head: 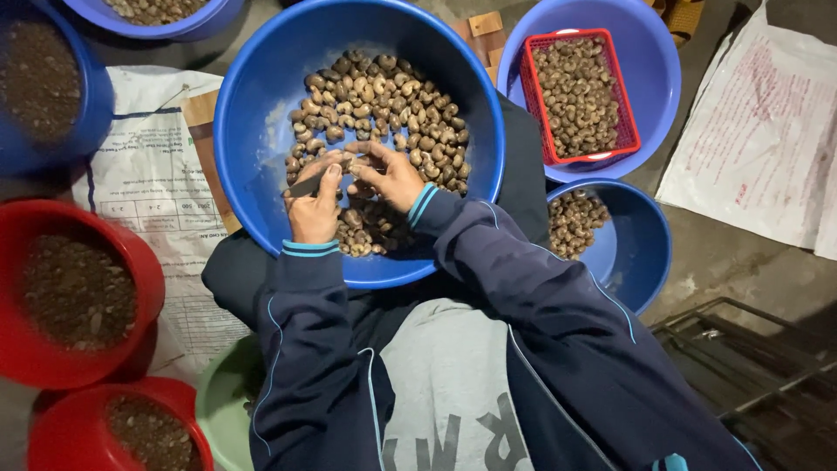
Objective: A person uses a small handheld blade to scrape the outer skin off of nuts in a large blue bowl.
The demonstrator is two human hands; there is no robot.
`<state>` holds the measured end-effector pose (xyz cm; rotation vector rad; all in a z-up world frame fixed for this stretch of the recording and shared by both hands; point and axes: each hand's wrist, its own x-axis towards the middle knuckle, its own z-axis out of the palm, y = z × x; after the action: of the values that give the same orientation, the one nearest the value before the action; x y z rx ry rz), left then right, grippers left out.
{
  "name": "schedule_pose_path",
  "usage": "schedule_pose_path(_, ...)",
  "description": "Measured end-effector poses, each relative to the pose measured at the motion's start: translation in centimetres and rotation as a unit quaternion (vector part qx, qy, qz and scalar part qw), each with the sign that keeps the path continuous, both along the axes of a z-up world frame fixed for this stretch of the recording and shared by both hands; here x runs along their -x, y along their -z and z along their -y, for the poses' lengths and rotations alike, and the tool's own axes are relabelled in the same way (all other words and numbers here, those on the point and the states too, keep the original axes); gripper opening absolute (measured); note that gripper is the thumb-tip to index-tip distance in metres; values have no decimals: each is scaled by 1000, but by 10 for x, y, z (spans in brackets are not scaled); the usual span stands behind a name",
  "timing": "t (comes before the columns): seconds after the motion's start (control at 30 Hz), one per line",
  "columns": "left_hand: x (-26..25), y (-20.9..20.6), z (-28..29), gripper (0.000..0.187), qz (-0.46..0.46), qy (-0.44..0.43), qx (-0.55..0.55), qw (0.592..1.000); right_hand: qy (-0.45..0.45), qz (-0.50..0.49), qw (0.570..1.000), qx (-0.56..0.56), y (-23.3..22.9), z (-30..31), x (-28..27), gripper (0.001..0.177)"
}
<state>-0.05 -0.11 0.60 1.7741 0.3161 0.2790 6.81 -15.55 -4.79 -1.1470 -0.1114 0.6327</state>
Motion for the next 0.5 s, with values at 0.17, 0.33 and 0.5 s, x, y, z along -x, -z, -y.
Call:
schedule_pose_path(0.17, 5, 10, -1, 26, 13, -18, -22, 1000, -4, -9, 1000, -6, 8, -2, -1, 34)
schedule_pose_path(0.33, 5, 11, 0, 27, 24, -13, -24, 999, 4, -40, 999, -10, 6, 0, 0, 35)
schedule_pose_path(0.5, 4, 4, 2, 27, 47, 0, -22, 999, -9, -81, 995, -50, -1, 2, -2, 39)
